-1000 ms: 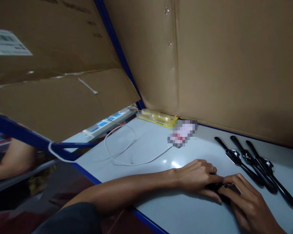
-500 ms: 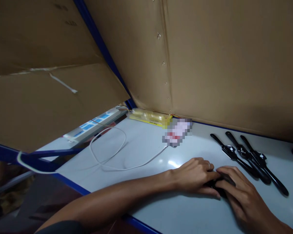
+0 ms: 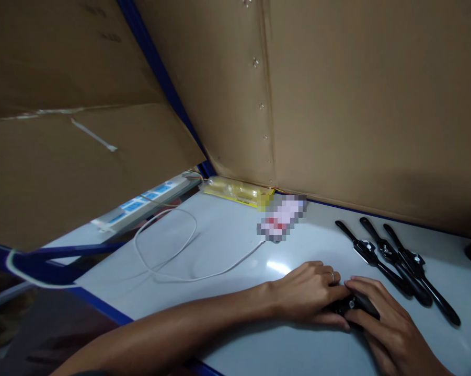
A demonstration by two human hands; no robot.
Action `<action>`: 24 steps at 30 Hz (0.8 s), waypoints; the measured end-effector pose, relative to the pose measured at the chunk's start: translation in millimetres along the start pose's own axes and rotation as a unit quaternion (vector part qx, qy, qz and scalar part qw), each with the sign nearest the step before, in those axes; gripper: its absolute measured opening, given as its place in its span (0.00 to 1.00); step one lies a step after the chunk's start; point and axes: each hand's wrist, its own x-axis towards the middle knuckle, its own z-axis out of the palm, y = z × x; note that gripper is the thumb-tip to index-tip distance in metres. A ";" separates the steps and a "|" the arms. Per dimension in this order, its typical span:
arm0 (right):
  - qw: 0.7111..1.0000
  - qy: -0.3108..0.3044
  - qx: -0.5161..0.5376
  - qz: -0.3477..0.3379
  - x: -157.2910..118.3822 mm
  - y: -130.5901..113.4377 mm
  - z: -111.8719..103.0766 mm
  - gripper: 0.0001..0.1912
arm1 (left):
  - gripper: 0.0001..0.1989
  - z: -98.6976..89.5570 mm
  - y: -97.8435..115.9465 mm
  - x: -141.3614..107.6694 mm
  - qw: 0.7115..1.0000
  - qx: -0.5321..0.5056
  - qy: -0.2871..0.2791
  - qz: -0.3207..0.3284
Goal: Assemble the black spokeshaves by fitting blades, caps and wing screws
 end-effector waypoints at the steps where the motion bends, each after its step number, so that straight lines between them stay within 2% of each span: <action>1: 1.000 0.004 0.001 0.015 -0.5 0.0 -0.2 0.13 | 0.27 -0.5 0.2 -0.4 1.000 -0.001 -0.001 -0.001; 5: 0.995 -0.002 -0.028 0.092 -1.6 -1.2 3.2 0.05 | 0.27 -2.5 1.1 -1.9 1.000 -0.013 -0.001 -0.007; 8: 0.998 -0.021 -0.007 0.063 1.7 -5.7 3.1 0.09 | 0.26 -1.6 1.4 -2.9 1.000 -0.015 -0.002 -0.009; 11: 0.999 -0.010 0.029 0.026 4.5 -8.7 -0.2 0.12 | 0.24 -0.7 1.7 -3.5 1.000 -0.017 0.004 -0.006; 17: 0.996 0.005 -0.033 0.082 1.0 -4.1 -0.4 0.07 | 0.27 -3.7 2.4 -3.8 0.999 -0.031 0.002 -0.009; 21: 0.998 -0.020 0.005 0.052 3.9 -8.0 -1.5 0.10 | 0.25 -2.7 2.0 -4.7 0.999 -0.036 -0.006 -0.017; 24: 0.998 -0.006 0.026 0.051 5.0 -9.9 -2.3 0.08 | 0.25 -2.9 1.9 -4.9 0.999 -0.041 -0.012 -0.019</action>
